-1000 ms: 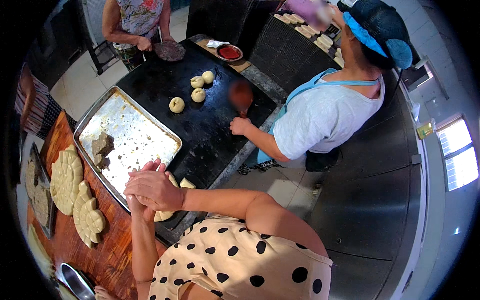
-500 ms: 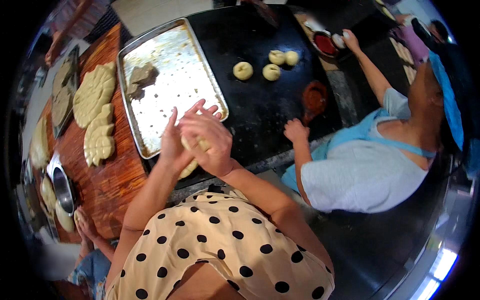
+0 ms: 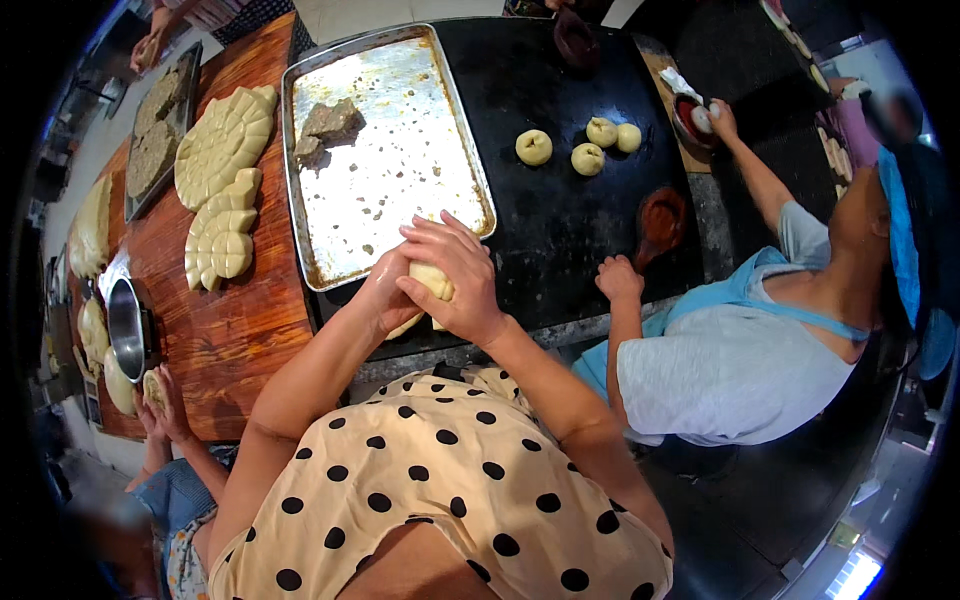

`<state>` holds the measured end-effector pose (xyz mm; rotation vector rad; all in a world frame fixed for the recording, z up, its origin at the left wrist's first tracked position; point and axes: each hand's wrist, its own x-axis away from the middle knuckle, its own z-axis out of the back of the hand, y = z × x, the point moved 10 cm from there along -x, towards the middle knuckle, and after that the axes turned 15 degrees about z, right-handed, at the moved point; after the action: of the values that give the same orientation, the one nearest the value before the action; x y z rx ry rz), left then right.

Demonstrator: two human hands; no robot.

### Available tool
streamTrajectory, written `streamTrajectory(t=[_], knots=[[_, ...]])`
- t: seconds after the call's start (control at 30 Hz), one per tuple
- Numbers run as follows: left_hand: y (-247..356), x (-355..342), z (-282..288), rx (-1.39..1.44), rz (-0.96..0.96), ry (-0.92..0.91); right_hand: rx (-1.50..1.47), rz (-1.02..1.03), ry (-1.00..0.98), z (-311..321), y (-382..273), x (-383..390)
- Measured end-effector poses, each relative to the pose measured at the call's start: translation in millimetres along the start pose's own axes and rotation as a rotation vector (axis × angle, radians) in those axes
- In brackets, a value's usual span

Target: The person picks up pieces of dough, flattens them, adds a portion of filling from a tray by hand, and shapes them into round buns before placing them on a dark work surface.

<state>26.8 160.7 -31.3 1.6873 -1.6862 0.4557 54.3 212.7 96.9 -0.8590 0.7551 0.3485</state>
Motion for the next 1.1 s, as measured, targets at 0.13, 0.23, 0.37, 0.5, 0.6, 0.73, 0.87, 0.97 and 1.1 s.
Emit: streamTrajectory(t=[0.13, 0.23, 0.37, 0.5, 0.6, 0.73, 0.87, 0.97, 1.1], knots=[[7, 9, -6, 0.21, -0.085, -0.31, -0.102, -0.156, 0.174, -11, -3, 7], [-1, 3, 28, 0.367, -0.232, -0.238, -0.071, -0.202, 0.229, -33, -13, 3], [-4, 9, 49, 0.36, -0.262, -0.34, -0.026, -0.11, 0.233, -51, -10, 16], [-5, 9, 56, 0.254, -0.224, -0.14, 0.03, -0.118, 0.28, -49, -4, 24], [-5, -1, 43, 0.211, -0.154, -0.087, -0.024, -0.31, 0.335, -39, 24, 42], [-6, -13, 34, 0.04, -0.142, -0.009, -0.439, -0.779, 0.623, -16, 94, 73], [-21, -27, 85, -0.633, -0.209, 0.26, 0.002, -0.475, 0.784, 98, 158, 36], [-57, -18, 141, -0.98, -0.137, 0.495, 0.348, -0.294, 0.837, 164, 203, 7], [-74, -8, 152, -1.238, -0.074, 0.576, 0.778, -0.375, 0.526, 190, 323, 41]])
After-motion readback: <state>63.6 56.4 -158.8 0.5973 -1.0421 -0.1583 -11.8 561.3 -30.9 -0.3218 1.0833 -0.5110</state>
